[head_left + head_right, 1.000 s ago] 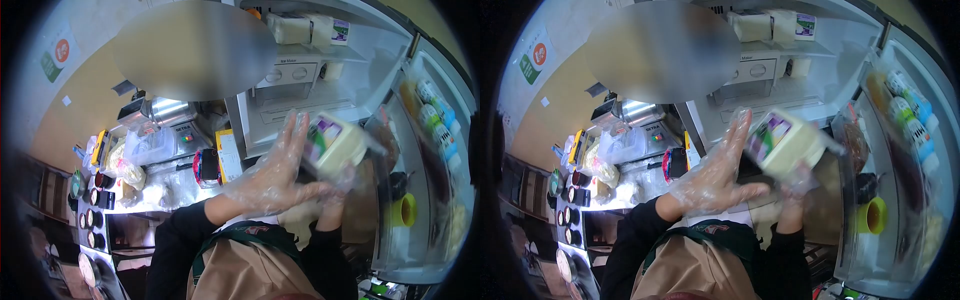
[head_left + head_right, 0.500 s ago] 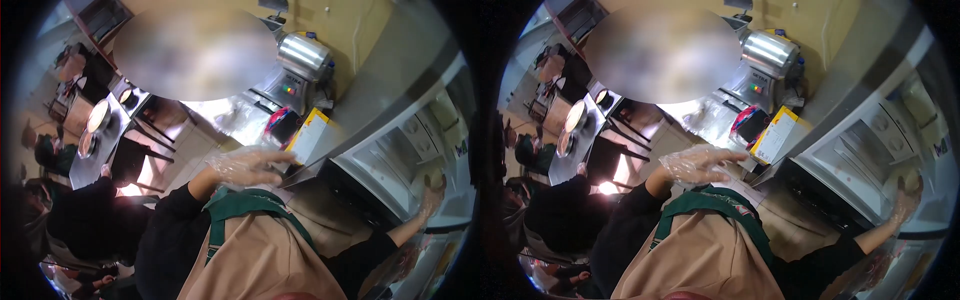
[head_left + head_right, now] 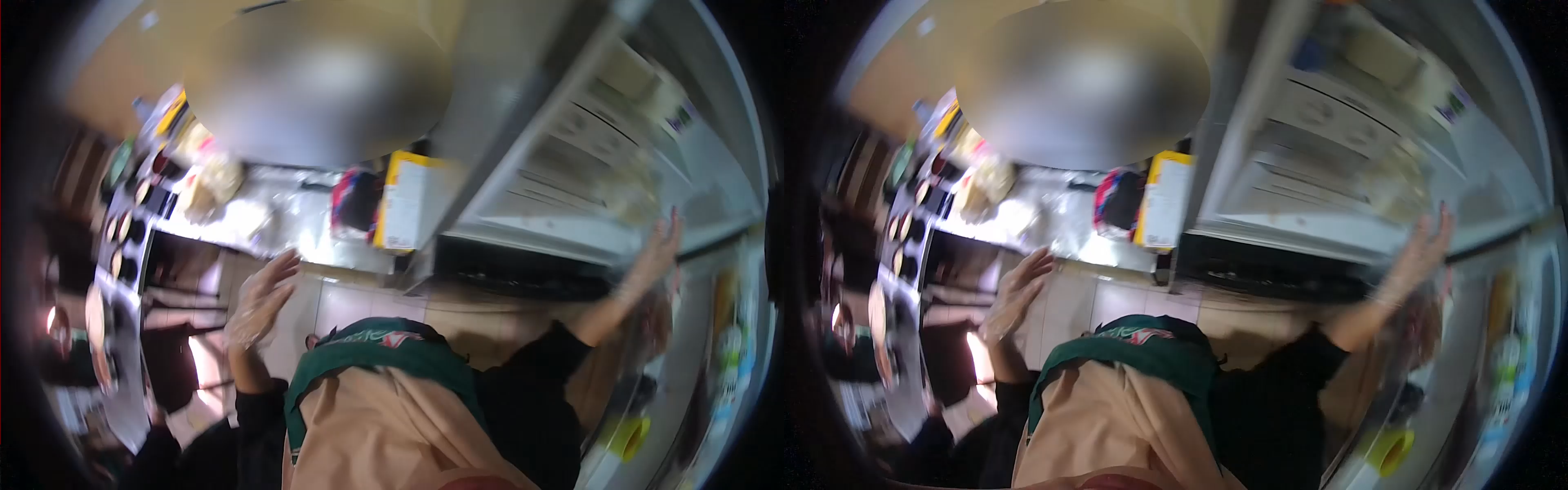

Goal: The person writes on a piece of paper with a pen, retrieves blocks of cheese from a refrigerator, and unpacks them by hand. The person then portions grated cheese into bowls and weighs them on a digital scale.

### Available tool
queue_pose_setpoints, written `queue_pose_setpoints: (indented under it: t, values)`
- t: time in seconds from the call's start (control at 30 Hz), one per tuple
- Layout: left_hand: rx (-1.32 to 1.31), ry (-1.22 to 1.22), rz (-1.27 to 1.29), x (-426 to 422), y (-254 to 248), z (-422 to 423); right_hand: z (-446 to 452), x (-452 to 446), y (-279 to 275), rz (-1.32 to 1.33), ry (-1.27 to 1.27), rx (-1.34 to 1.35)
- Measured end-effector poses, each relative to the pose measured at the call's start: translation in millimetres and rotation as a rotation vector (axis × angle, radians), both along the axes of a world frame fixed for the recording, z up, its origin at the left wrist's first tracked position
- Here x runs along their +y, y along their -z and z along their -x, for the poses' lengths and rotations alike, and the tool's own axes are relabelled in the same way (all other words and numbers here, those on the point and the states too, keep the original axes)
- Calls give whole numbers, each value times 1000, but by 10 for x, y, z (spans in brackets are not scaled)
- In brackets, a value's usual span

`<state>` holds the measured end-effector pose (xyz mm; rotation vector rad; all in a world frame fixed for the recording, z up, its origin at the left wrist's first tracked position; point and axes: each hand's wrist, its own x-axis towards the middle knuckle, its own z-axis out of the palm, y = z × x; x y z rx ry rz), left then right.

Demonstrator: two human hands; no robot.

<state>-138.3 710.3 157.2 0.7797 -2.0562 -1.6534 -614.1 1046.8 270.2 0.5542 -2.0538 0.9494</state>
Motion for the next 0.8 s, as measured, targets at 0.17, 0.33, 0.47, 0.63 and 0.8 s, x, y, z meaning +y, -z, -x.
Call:
queue_pose_setpoints:
  t: [0.17, 0.33, 0.47, 0.63, 0.8]
  values:
    - [8, 72, -53, -25, -111, 270, -273, -318, 544, -83, 261, 27]
    - [21, 174, -4, 62, -249, 537, 129, -491, 470, -295, 455, -181]
    - [14, 188, -44, 84, -247, 559, 301, -474, 269, -249, 421, -394]
    - [7, 141, -11, 105, -249, 423, 699, -216, 299, -1, 16, -103]
    - [-1, 124, -17, 111, -187, 419, 638, -224, 79, -22, 32, -176]
